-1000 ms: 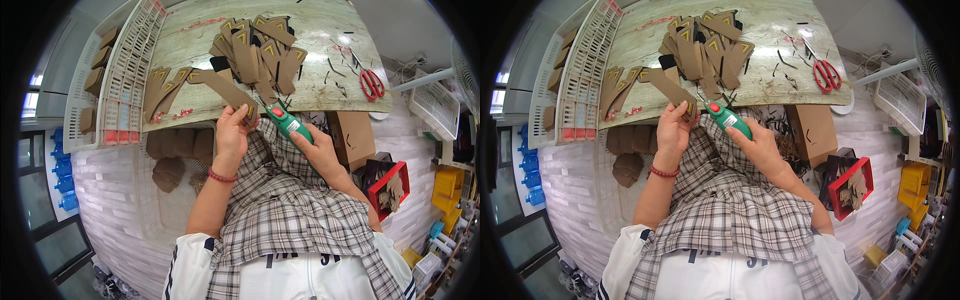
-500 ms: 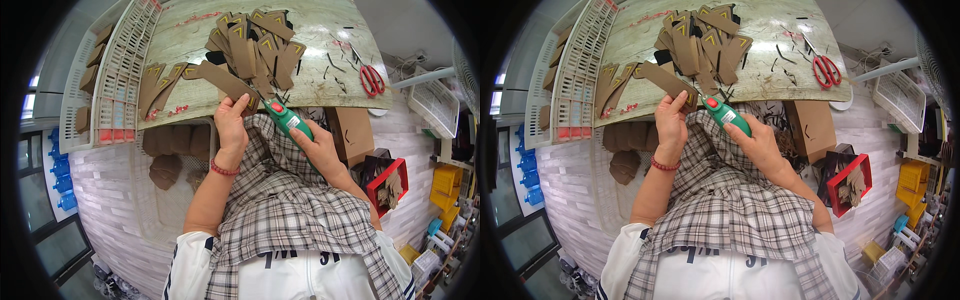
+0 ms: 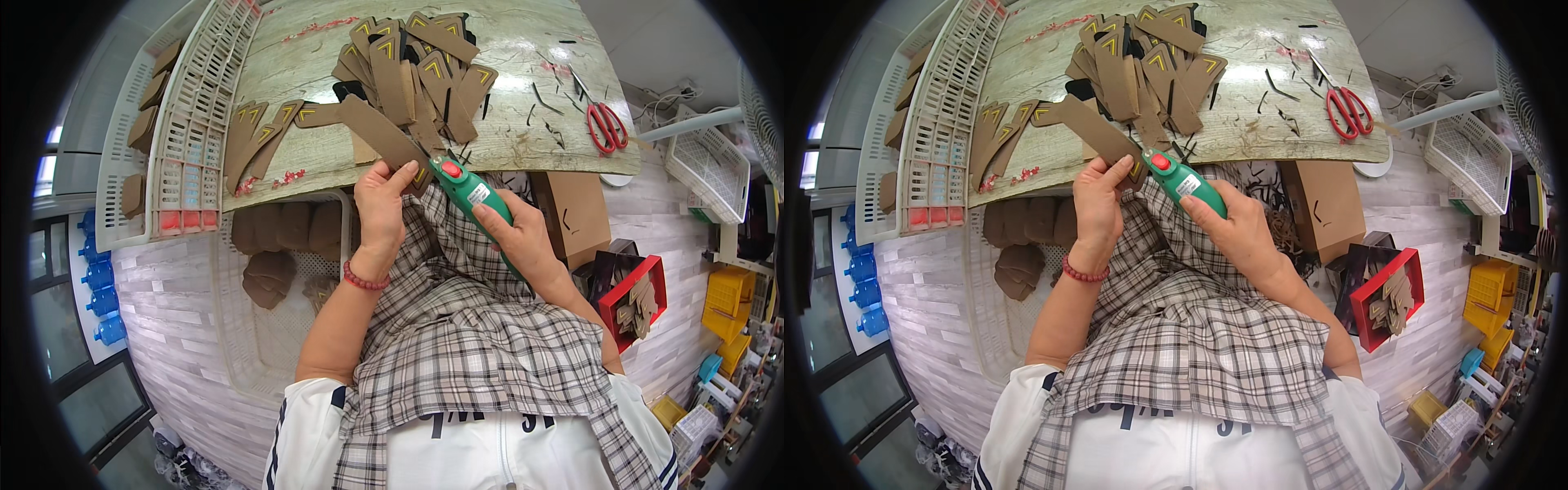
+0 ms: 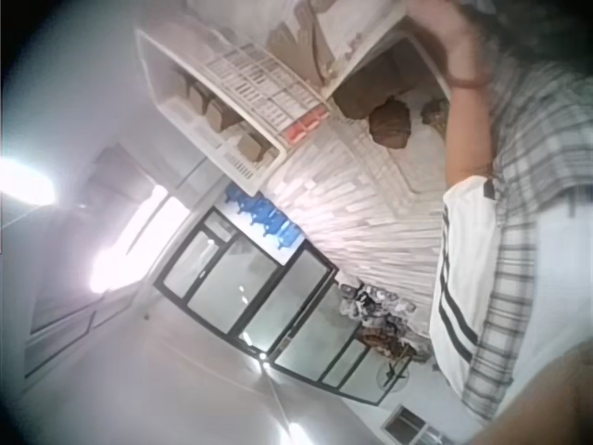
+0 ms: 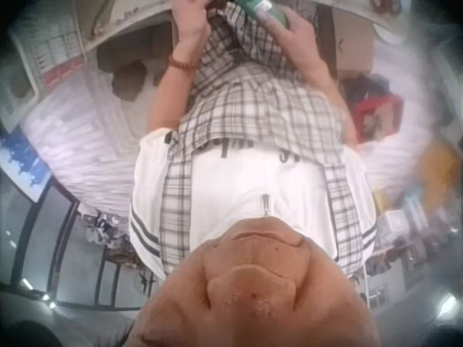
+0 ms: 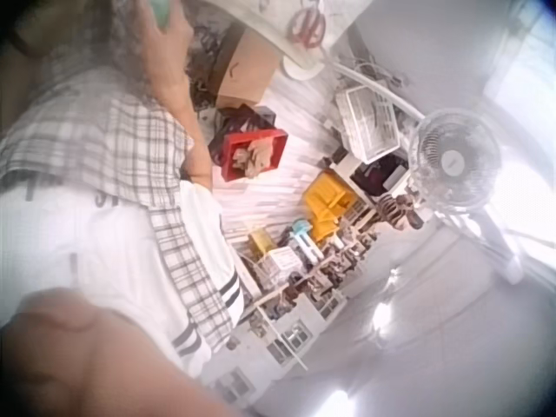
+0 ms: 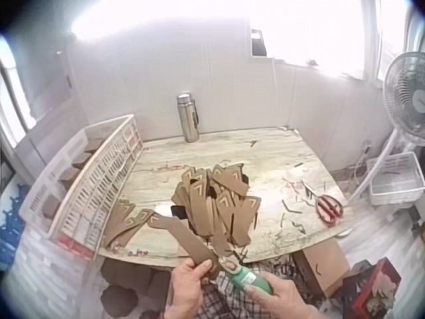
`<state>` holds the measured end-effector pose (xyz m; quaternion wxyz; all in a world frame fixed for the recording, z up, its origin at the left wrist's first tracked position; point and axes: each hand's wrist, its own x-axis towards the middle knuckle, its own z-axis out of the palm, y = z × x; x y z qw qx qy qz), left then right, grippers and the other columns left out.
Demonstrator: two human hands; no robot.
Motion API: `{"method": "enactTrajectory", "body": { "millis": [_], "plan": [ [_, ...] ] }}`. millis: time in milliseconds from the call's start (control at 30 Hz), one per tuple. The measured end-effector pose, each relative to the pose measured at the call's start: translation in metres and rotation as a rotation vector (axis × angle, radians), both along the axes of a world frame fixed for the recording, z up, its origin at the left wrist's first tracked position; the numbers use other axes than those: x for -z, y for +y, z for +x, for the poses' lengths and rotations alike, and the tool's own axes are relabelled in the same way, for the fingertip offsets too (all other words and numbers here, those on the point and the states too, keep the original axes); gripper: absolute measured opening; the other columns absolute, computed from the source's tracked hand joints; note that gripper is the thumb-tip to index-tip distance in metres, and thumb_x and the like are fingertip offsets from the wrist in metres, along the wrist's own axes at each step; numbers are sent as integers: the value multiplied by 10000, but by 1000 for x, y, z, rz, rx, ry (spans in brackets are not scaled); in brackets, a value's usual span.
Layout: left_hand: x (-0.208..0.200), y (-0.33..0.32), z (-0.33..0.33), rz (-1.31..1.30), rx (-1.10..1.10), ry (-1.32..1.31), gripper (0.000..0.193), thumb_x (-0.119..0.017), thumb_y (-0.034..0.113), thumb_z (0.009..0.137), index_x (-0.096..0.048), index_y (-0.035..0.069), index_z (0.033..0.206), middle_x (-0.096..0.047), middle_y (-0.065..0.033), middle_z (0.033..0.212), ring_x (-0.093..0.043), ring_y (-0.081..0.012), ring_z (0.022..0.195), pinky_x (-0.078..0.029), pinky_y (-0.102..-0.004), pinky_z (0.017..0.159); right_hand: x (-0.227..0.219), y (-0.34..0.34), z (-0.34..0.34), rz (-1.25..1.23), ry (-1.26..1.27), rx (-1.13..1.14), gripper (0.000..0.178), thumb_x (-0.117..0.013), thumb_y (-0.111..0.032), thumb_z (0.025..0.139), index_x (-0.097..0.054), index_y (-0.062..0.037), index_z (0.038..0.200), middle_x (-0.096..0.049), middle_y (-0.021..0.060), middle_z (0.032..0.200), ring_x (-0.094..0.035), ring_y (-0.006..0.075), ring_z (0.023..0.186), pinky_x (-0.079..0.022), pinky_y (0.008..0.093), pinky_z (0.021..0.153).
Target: The person retrieves brown cardboard pieces from a white basket and places them on a work table. Using a green rotary cutter, the person trims the edges of each piece one at a time, then sets the finished pieces aside.
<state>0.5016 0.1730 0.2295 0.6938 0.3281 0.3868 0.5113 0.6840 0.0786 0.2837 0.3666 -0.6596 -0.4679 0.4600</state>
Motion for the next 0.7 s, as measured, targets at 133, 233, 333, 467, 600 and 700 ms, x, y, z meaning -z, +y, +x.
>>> {"method": "enactTrajectory", "body": {
  "millis": [133,233,333,467,600,700],
  "plan": [
    [0,-4,2,-4,19,38,132,-633,56,912,-676,-12,1017,-705,-57,936,-647,-101,785,-515,-242,704,-1,2,1,-22,2,-3,382,-675,-347,898,-645,0,1055,-591,52,690,-528,99,631,-441,280,575],
    [-1,-7,-1,-21,19,52,136,-637,59,910,-675,-10,1021,-706,-54,939,-644,-97,779,-511,-237,692,-3,6,-3,-29,10,-7,386,-675,-349,897,-645,0,1060,-591,45,692,-526,94,625,-437,279,568],
    [-4,-1,-10,-34,-57,66,128,-640,61,907,-663,-2,1017,-705,-53,932,-641,-103,761,-509,-239,688,1,9,-7,-10,38,5,394,-675,-349,897,-642,3,1070,-587,36,693,-521,89,613,-428,275,553],
    [-2,66,-63,62,-345,88,96,-633,96,921,-616,28,986,-681,-68,911,-654,-155,771,-548,-311,660,1,6,-6,-21,44,43,405,-674,-347,898,-635,8,1089,-587,31,698,-513,85,593,-415,269,533],
    [13,103,-84,-88,-422,472,269,-718,205,863,-592,8,997,-616,-52,861,-622,-161,733,-531,-305,612,8,5,-6,3,21,42,409,-672,-346,900,-634,8,1100,-563,26,667,-500,77,573,-406,264,519],
    [46,127,-74,260,-373,1209,458,-771,312,782,-579,-20,1034,-596,-115,979,-605,-269,872,-513,-412,745,9,6,-8,19,3,27,390,-664,-343,907,-636,4,1083,-549,23,650,-495,76,563,-408,265,517]
  ]
}}
